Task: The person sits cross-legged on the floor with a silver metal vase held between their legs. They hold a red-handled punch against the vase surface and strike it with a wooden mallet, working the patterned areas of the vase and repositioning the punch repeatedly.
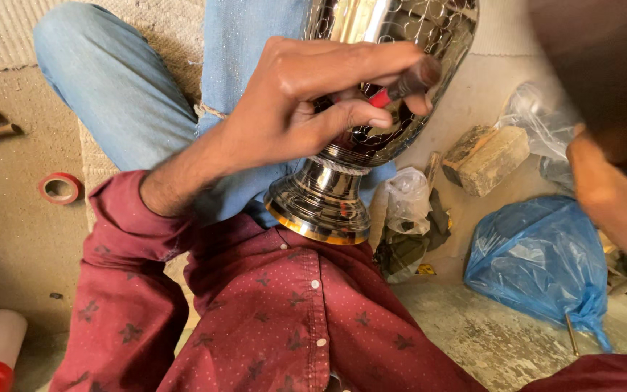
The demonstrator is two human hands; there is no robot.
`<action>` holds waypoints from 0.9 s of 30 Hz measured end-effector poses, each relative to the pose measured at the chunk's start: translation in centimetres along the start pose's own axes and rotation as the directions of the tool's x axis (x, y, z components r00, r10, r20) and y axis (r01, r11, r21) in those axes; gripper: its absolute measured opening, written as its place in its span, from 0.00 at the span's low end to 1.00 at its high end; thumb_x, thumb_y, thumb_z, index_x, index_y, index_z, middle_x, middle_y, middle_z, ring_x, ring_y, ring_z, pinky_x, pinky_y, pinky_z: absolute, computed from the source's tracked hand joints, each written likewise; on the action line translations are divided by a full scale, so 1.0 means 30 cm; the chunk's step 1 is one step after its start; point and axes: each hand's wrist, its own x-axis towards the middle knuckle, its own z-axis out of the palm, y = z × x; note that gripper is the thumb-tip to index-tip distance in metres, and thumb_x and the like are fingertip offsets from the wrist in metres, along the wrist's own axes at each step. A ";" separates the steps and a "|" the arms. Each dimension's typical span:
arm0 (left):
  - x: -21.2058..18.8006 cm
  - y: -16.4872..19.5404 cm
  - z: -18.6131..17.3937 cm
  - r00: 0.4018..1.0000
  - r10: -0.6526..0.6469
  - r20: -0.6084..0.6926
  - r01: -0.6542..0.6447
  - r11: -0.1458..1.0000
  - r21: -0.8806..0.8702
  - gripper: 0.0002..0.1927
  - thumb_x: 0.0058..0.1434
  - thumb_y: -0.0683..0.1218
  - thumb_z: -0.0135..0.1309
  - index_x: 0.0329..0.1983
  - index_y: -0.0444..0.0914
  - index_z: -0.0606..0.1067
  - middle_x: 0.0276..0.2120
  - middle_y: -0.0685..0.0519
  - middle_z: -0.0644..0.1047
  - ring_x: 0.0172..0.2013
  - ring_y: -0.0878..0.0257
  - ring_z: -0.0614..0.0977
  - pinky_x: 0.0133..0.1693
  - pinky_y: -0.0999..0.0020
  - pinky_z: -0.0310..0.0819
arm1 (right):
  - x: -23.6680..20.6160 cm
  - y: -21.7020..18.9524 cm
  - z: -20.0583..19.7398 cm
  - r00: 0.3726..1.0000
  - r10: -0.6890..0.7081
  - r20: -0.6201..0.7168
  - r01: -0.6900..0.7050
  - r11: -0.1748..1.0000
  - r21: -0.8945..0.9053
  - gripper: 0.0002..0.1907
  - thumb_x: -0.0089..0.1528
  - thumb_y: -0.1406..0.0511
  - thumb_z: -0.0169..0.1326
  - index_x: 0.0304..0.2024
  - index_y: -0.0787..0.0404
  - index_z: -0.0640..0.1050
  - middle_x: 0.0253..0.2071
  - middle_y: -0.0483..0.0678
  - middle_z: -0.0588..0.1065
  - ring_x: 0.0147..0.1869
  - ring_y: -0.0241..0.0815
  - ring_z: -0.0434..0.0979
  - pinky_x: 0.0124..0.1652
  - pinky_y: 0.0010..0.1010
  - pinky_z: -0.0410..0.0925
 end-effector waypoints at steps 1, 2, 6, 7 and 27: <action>0.004 0.001 -0.007 0.999 0.019 0.034 -0.019 1.000 0.001 0.21 0.77 0.42 0.58 0.70 0.40 0.67 0.53 0.54 0.82 0.52 0.62 0.88 0.54 0.72 0.82 | -0.008 -0.010 -0.002 1.000 -0.013 -0.018 0.013 1.000 -0.005 0.16 0.72 0.73 0.57 0.54 0.76 0.65 0.45 0.56 0.73 0.41 0.43 0.75 0.39 0.27 0.70; 0.010 0.000 -0.015 0.998 0.010 0.062 -0.010 1.000 -0.009 0.20 0.77 0.43 0.58 0.69 0.39 0.67 0.51 0.54 0.82 0.52 0.61 0.87 0.54 0.71 0.82 | -0.018 -0.024 0.002 0.999 -0.029 -0.038 0.029 1.000 -0.013 0.16 0.72 0.73 0.57 0.54 0.76 0.65 0.45 0.56 0.73 0.40 0.43 0.75 0.39 0.27 0.70; 0.032 -0.012 -0.028 0.990 0.051 0.135 -0.050 0.999 -0.005 0.20 0.77 0.43 0.58 0.68 0.39 0.68 0.52 0.54 0.82 0.52 0.61 0.87 0.53 0.71 0.82 | -0.047 -0.064 0.012 0.986 -0.129 -0.102 0.120 0.989 -0.083 0.16 0.73 0.73 0.57 0.54 0.76 0.64 0.45 0.56 0.73 0.40 0.43 0.75 0.39 0.27 0.70; 0.037 -0.015 -0.029 0.987 0.054 0.151 -0.053 0.999 -0.012 0.20 0.77 0.44 0.58 0.69 0.39 0.69 0.52 0.54 0.82 0.51 0.61 0.87 0.53 0.71 0.82 | -0.056 -0.073 0.014 0.981 -0.158 -0.110 0.146 0.983 -0.115 0.16 0.73 0.73 0.57 0.54 0.76 0.64 0.45 0.56 0.73 0.40 0.43 0.75 0.39 0.27 0.70; 0.045 -0.028 -0.043 0.975 0.129 0.183 -0.143 0.988 0.064 0.20 0.76 0.41 0.58 0.69 0.39 0.69 0.50 0.53 0.83 0.45 0.60 0.86 0.46 0.69 0.79 | -0.084 -0.104 0.020 0.966 -0.230 -0.121 0.214 0.968 -0.129 0.12 0.75 0.74 0.53 0.54 0.75 0.64 0.43 0.57 0.73 0.39 0.41 0.74 0.34 0.26 0.67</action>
